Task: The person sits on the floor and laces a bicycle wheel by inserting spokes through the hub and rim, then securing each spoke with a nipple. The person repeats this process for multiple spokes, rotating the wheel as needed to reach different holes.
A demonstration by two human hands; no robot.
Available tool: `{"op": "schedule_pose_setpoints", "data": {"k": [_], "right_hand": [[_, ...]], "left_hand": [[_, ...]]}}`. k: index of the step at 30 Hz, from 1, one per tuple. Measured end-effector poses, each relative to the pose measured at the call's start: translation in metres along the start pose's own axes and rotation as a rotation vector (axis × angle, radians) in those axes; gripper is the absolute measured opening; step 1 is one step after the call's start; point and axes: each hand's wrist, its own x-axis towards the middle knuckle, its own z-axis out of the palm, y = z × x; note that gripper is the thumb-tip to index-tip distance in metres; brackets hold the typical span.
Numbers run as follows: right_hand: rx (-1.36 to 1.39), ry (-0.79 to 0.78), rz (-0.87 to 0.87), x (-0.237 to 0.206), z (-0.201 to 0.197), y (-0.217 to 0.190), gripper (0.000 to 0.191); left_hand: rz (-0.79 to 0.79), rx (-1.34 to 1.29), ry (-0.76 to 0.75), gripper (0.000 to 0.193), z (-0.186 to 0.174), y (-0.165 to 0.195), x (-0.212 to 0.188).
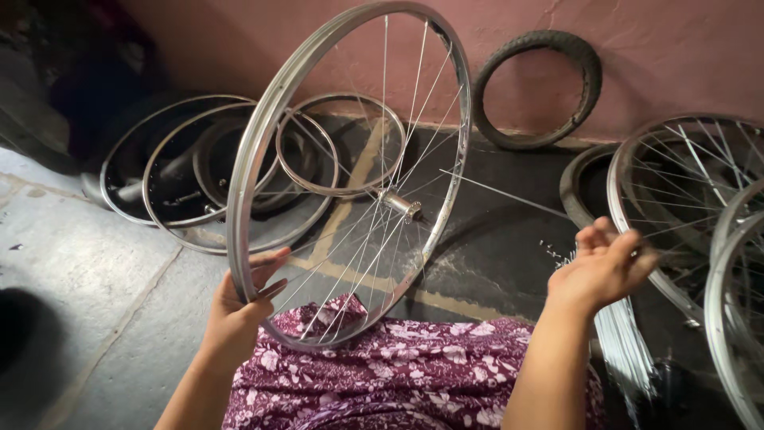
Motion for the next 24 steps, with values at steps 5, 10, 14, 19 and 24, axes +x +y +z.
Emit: {"op": "schedule_pose_setpoints", "data": {"k": [5,10,14,19,24], "right_hand": [[-0.086,0.114,0.223,-0.018,-0.016,0.026,0.028],[-0.122,0.002,0.204,-0.018,-0.014,0.027,0.029],[-0.135,-0.037,0.222,-0.027,-0.005,0.029,0.025],[-0.135,-0.08,0.236,-0.038,0.005,0.032,0.017],[-0.141,-0.077,0.274,-0.048,0.014,0.034,0.01]], "left_hand": [[-0.02,-0.005,0.048,0.069,-0.011,0.009,0.002],[-0.04,-0.013,0.116,0.066,-0.012,0.021,0.005],[-0.044,-0.006,0.14,0.065,-0.011,0.03,0.002],[-0.05,-0.011,0.168,0.065,-0.013,0.036,-0.001],[-0.045,0.017,0.178,0.066,-0.015,0.037,-0.002]]}}
